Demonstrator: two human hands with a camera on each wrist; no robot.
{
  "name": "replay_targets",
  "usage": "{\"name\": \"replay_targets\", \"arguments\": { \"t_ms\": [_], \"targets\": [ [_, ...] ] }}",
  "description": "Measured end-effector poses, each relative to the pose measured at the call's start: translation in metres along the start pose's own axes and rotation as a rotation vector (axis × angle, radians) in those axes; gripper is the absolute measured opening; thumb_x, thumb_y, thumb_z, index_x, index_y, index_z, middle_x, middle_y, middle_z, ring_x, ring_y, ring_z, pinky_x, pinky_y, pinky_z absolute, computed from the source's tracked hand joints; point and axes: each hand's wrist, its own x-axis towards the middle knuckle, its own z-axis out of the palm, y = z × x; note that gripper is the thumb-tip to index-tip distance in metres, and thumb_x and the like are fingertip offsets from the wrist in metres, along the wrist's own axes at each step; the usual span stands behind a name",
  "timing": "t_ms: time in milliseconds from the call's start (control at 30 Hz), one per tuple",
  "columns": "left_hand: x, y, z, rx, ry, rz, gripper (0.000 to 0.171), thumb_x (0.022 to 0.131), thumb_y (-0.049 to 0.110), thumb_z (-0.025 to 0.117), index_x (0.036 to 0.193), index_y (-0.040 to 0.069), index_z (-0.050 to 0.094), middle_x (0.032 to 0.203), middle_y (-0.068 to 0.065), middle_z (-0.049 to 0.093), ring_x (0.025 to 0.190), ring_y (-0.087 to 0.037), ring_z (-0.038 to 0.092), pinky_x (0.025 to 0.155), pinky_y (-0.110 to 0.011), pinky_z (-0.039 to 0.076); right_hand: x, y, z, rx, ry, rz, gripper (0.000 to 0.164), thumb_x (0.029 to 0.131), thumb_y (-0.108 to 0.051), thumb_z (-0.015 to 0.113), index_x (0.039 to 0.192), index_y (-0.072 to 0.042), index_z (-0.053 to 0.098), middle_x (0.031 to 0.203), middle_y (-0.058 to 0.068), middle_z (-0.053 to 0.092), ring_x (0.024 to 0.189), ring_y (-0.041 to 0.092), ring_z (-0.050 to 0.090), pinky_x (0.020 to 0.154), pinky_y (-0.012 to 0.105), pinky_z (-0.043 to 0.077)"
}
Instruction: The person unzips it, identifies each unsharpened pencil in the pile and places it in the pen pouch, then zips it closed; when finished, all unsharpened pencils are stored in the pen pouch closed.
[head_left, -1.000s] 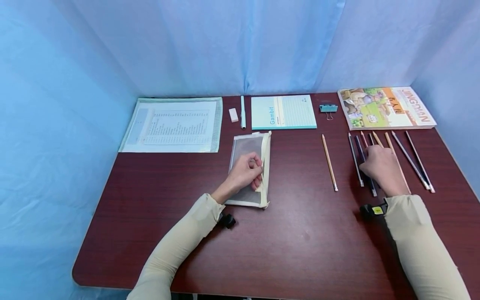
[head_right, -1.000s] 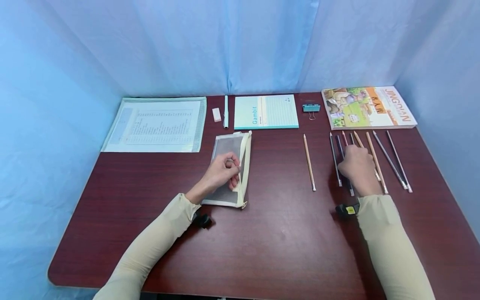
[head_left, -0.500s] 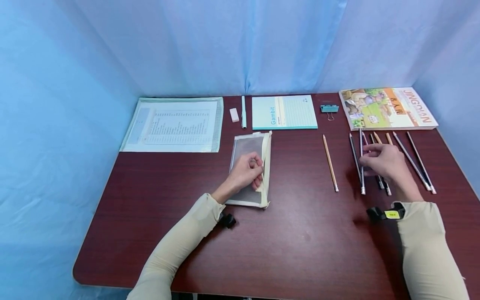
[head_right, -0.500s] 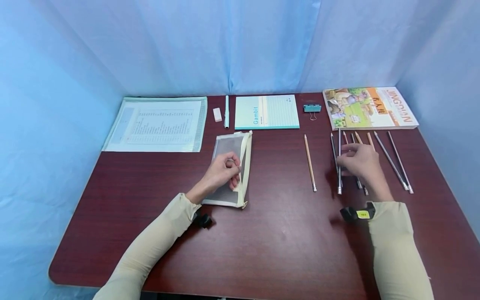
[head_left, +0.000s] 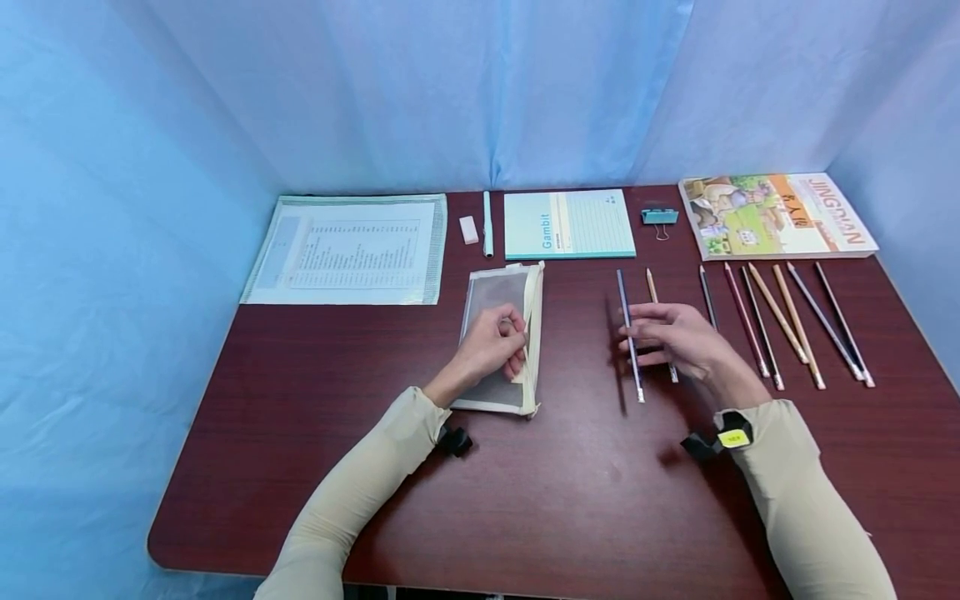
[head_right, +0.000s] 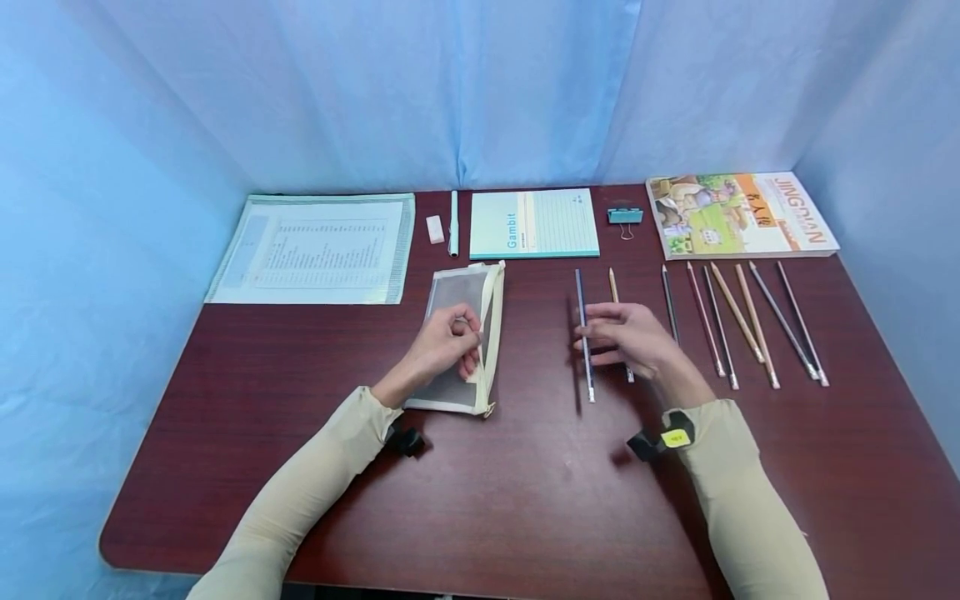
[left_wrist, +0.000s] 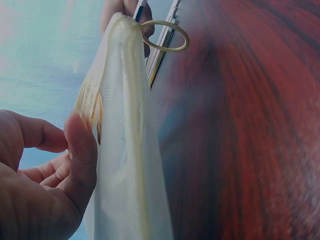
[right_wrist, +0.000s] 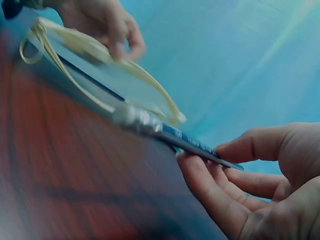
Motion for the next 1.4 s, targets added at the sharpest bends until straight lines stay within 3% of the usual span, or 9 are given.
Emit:
{"name": "replay_targets", "arguments": {
  "t_ms": [167, 467, 733, 933, 1400],
  "targets": [
    [0.000, 0.000, 0.000, -0.006, -0.002, 0.008, 0.007, 0.093, -0.005, 0.051, 0.088, 0.000, 0.050, 0.055, 0.000, 0.056, 0.039, -0.008, 0.054, 0.036, -0.023, 0.051, 0.016, 0.001, 0.028, -0.062, -0.064, 0.026, 0.059, 0.103, -0.003, 0.047, 0.150, 0.018, 0.018, 0.094, -0.007, 0.075, 0.085, 0.007, 0.074, 0.071, 0.030, 0.066],
    [-0.001, 0.000, 0.000, -0.018, 0.003, -0.006, 0.007, 0.092, -0.006, 0.051, 0.088, 0.000, 0.049, 0.055, 0.000, 0.056, 0.039, -0.009, 0.055, 0.036, -0.025, 0.052, 0.050, 0.007, 0.068, -0.079, -0.127, 0.049, 0.057, 0.099, -0.001, 0.054, 0.147, 0.016, 0.029, 0.094, -0.003, 0.075, 0.082, 0.011, 0.074, 0.069, 0.030, 0.066],
    [0.000, 0.002, 0.002, -0.005, -0.009, -0.018, 0.008, 0.094, -0.005, 0.054, 0.089, 0.000, 0.050, 0.057, -0.002, 0.057, 0.039, -0.009, 0.054, 0.036, -0.024, 0.051, 0.068, 0.006, 0.094, -0.015, 0.050, 0.070, 0.053, 0.095, 0.003, 0.057, 0.144, 0.011, 0.038, 0.081, -0.008, 0.073, 0.076, 0.007, 0.071, 0.062, 0.026, 0.065],
    [0.001, 0.001, 0.003, -0.007, -0.020, -0.026, 0.008, 0.094, -0.004, 0.054, 0.089, 0.001, 0.049, 0.056, -0.002, 0.056, 0.038, -0.008, 0.053, 0.035, -0.023, 0.049, 0.069, 0.006, 0.110, 0.011, 0.156, 0.045, 0.052, 0.094, 0.006, 0.055, 0.143, 0.011, 0.039, 0.076, -0.007, 0.068, 0.070, 0.006, 0.069, 0.060, 0.025, 0.065],
    [0.001, 0.000, 0.003, -0.011, -0.014, -0.020, 0.009, 0.095, -0.004, 0.052, 0.088, 0.002, 0.049, 0.054, -0.002, 0.057, 0.037, -0.009, 0.053, 0.034, -0.023, 0.049, 0.062, 0.009, 0.119, -0.012, 0.157, 0.005, 0.044, 0.098, 0.001, 0.052, 0.138, 0.015, 0.045, 0.092, 0.000, 0.067, 0.077, 0.007, 0.071, 0.070, 0.027, 0.066]
  ]
}}
